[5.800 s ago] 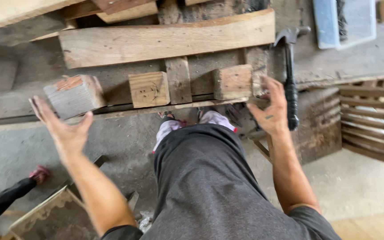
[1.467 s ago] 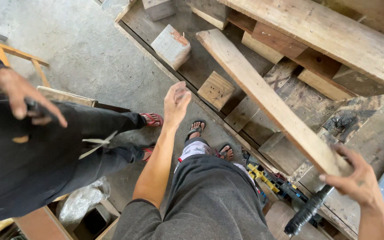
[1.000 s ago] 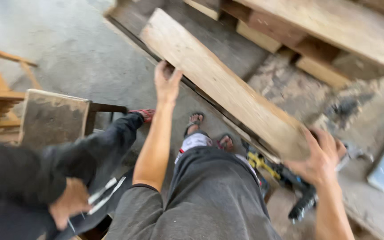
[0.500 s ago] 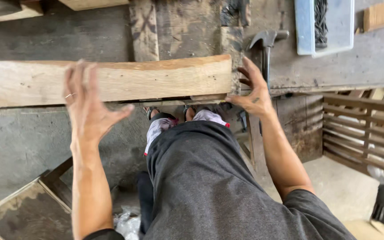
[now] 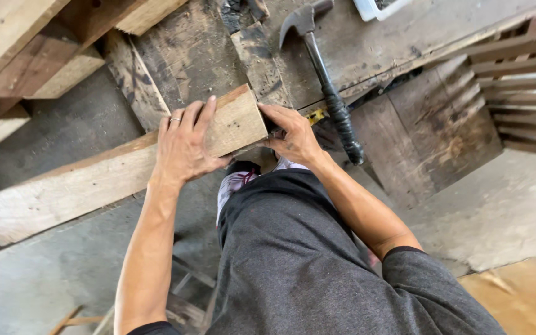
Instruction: The person breaks a wooden plank into smaller blocks using a hammer, then arranges the blocks on a workbench. They pick up nails from a container and hammer them into the wood to join the pieces together.
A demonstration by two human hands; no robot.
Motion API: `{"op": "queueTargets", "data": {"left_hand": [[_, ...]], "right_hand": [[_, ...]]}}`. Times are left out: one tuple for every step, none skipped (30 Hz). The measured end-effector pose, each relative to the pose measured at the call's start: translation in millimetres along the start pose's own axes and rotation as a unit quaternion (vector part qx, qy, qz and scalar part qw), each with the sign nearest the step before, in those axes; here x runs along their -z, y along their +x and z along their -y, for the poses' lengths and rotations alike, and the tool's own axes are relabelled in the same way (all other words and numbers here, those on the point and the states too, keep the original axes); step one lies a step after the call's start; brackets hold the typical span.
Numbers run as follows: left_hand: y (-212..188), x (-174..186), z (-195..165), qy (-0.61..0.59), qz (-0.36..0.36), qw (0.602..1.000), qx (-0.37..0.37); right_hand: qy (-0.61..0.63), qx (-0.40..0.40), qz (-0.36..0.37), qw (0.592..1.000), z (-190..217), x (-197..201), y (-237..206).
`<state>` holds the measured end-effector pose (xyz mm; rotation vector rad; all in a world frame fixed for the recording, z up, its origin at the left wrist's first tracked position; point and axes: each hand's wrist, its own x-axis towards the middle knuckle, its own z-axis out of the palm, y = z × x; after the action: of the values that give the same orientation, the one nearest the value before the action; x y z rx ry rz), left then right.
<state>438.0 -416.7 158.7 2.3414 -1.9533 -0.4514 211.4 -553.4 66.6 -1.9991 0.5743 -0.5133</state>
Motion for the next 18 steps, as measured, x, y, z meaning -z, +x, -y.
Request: {"op": "queueTargets", "data": {"left_hand": [[-2.3, 0.4, 0.7, -0.007, -0.001, 1.000, -0.004], [-4.0, 0.0, 1.4, -0.015, -0.004, 1.000, -0.006], [-5.4, 1.0, 1.8, -0.024, -0.009, 1.000, -0.005], [-6.3, 1.2, 2.8, -0.020, -0.008, 1.000, -0.007], [-6.5, 1.9, 3.4, -0.015, -0.006, 1.000, -0.011], [-6.8, 2.3, 4.7, -0.011, -0.005, 1.000, -0.015], [-6.5, 2.3, 6.3, -0.006, 0.007, 1.000, -0.013], [-6.6, 2.3, 8.1, -0.003, 0.019, 1.000, -0.010], [-6.6, 1.1, 9.8, 0.001, 0.029, 1.000, -0.006], [-6.6, 0.1, 11.1, -0.004, 0.033, 0.999, 0.000], [-7.0, -1.5, 12.7, -0.008, 0.037, 0.999, 0.007], [-7.2, -2.8, 13.7, -0.013, 0.040, 0.999, 0.014], [-7.7, -4.2, 14.6, -0.011, 0.036, 0.999, 0.011], [-8.2, -5.4, 14.8, -0.009, 0.032, 0.999, 0.009], [-8.5, -6.2, 15.1, -0.006, 0.028, 1.000, 0.006], [-8.8, -6.7, 14.9, -0.002, 0.021, 1.000, -0.001], [-9.0, -7.2, 14.3, 0.000, 0.015, 1.000, -0.009], [-9.0, -7.3, 13.7, 0.002, 0.009, 1.000, -0.017]], "right_hand": [[0.009, -0.004, 0.001, 1.000, 0.2, -1.1, -1.5], [0.003, -0.001, -0.005, 1.000, 0.0, -2.7, -2.6], [-0.003, 0.005, -0.009, 1.000, 0.8, -3.6, -3.5], [-0.011, 0.010, -0.014, 1.000, 0.9, -4.6, -4.0], [-0.004, 0.023, -0.021, 1.000, 1.5, -5.1, -4.2], [0.002, 0.035, -0.029, 0.999, 1.8, -5.4, -4.2], [0.007, 0.047, -0.036, 0.998, 1.9, -5.4, -4.0], [0.002, 0.045, -0.037, 0.998, 2.2, -5.2, -3.8], [-0.003, 0.044, -0.037, 0.998, 2.1, -5.0, -3.5], [-0.007, 0.045, -0.036, 0.998, 2.3, -4.7, -3.5], [-0.005, 0.044, -0.036, 0.998, 2.0, -4.7, -3.5], [-0.003, 0.042, -0.036, 0.998, 1.9, -4.6, -3.7], [-0.001, 0.041, -0.035, 0.999, 1.5, -4.8, -4.1], [0.001, 0.044, -0.033, 0.998, 1.2, -5.0, -4.6], [0.003, 0.047, -0.033, 0.998, 0.7, -5.4, -5.1], [0.004, 0.049, -0.033, 0.998, 0.3, -5.7, -5.6], [-0.001, 0.049, -0.034, 0.998, -0.1, -6.0, -6.2], [-0.005, 0.048, -0.035, 0.998, -0.6, -6.3, -6.5]]}}
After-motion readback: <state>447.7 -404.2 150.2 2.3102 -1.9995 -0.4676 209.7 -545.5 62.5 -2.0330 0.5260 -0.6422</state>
